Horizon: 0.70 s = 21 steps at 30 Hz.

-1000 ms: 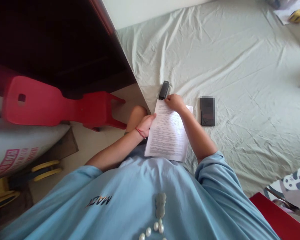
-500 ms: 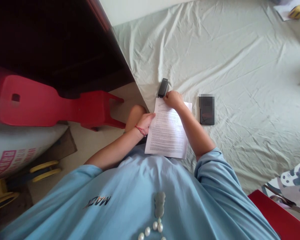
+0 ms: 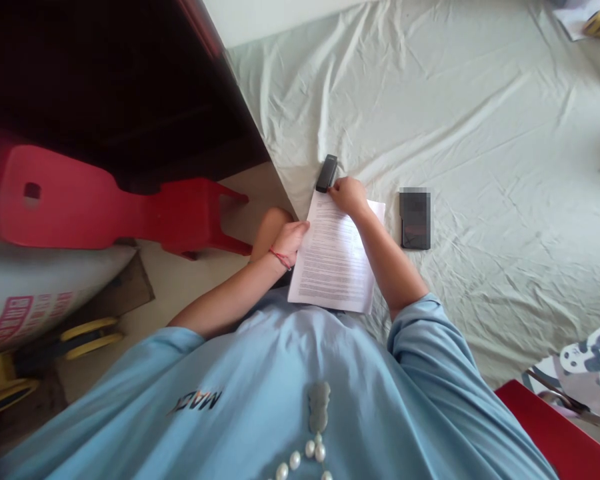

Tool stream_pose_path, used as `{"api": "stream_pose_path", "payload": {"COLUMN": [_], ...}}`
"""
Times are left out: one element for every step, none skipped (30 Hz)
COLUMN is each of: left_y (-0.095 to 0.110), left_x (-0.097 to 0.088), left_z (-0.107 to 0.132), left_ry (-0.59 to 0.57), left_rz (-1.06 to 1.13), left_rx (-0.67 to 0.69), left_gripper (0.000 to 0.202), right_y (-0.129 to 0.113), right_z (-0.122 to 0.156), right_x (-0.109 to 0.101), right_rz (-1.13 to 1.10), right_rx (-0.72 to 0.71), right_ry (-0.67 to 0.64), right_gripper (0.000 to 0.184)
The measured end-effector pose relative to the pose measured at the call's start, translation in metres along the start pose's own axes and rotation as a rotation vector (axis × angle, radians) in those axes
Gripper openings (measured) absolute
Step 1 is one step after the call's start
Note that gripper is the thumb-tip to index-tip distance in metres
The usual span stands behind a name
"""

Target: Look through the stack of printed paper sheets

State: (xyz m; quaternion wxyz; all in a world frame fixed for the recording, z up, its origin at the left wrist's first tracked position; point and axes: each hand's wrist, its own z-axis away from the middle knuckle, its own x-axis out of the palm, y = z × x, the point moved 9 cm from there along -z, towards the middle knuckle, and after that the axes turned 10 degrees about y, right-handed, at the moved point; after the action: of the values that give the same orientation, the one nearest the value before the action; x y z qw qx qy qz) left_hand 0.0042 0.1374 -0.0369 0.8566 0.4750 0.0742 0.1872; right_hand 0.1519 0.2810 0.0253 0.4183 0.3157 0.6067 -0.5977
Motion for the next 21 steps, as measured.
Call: {"api": "stream_pose_path", "payload": {"left_y": [0.001,0.002,0.002,0.002,0.002,0.001,-0.001,-0.003,-0.005,-0.006,-0.006,-0.007,-0.006,-0.006,-0.005,-0.005,-0.005,-0.005,-0.006,-0.007,-0.007], "left_x": [-0.001,-0.001,-0.001,-0.001,-0.001,-0.001,0.0,0.0,0.0,0.0,0.0,-0.001,-0.002,-0.002,-0.003,-0.003,-0.003,-0.002,-0.002,-0.002,-0.002], "left_z": [-0.003,-0.005,-0.007,-0.008,-0.01,-0.01,-0.011,-0.011,-0.011,-0.011,-0.011,-0.011,-0.01,-0.01,-0.01,-0.01,-0.01,-0.01,-0.01,-0.01,-0.01], "left_ry": [0.003,0.005,0.006,0.007,0.005,0.005,0.003,0.002,0.002,0.002,0.008,0.017,0.029,0.043,0.055,0.066,0.073,0.075,0.077,0.075,0.072], "left_rz": [-0.028,-0.055,-0.078,-0.097,-0.109,-0.114,-0.117,-0.119,-0.121,-0.125,-0.13,-0.136,-0.141,-0.145,-0.147,-0.146,-0.145,-0.144,-0.143,-0.144,-0.148], "left_rx": [0.015,0.032,0.051,0.065,0.074,0.077,0.073,0.068,0.063,0.06,0.058,0.056,0.053,0.051,0.048,0.046,0.044,0.042,0.037,0.032,0.031], "left_gripper": [0.023,0.023,0.024,0.025,0.025,0.025,0.026,0.026,0.026,0.027,0.028,0.029,0.03,0.032,0.033,0.034,0.034,0.034,0.034,0.034,0.034], "right_y": [0.0,0.001,0.001,0.002,0.001,0.0,-0.003,-0.007,-0.013,-0.019,-0.026,-0.033,-0.039,-0.044,-0.048,-0.051,-0.053,-0.054,-0.055,-0.054,-0.054], "right_z": [0.0,0.0,0.0,0.0,0.0,-0.001,-0.003,-0.004,-0.007,-0.011,-0.016,-0.022,-0.028,-0.035,-0.041,-0.047,-0.051,-0.054,-0.055,-0.055,-0.054], "right_x": [0.0,0.0,-0.001,-0.003,-0.007,-0.012,-0.017,-0.021,-0.024,-0.025,-0.023,-0.02,-0.015,-0.009,-0.003,0.005,0.012,0.019,0.024,0.029,0.033], "right_rz": [-0.001,0.001,0.006,0.01,0.01,0.005,-0.004,-0.016,-0.026,-0.033,-0.033,-0.027,-0.016,-0.002,0.013,0.026,0.038,0.049,0.059,0.073,0.088], "right_rx": [0.008,0.019,0.028,0.035,0.034,0.023,0.0,-0.035,-0.078,-0.126,-0.176,-0.222,-0.259,-0.288,-0.308,-0.322,-0.332,-0.339,-0.346,-0.353,-0.359], "right_ry": [0.0,0.003,0.012,0.034,0.073,0.122,0.175,0.224,0.259,0.28,0.284,0.274,0.254,0.223,0.185,0.144,0.104,0.068,0.039,0.018,0.008], "right_gripper": [0.023,0.023,0.023,0.023,0.024,0.027,0.031,0.035,0.041,0.046,0.051,0.056,0.061,0.065,0.067,0.069,0.069,0.069,0.068,0.067,0.065]}}
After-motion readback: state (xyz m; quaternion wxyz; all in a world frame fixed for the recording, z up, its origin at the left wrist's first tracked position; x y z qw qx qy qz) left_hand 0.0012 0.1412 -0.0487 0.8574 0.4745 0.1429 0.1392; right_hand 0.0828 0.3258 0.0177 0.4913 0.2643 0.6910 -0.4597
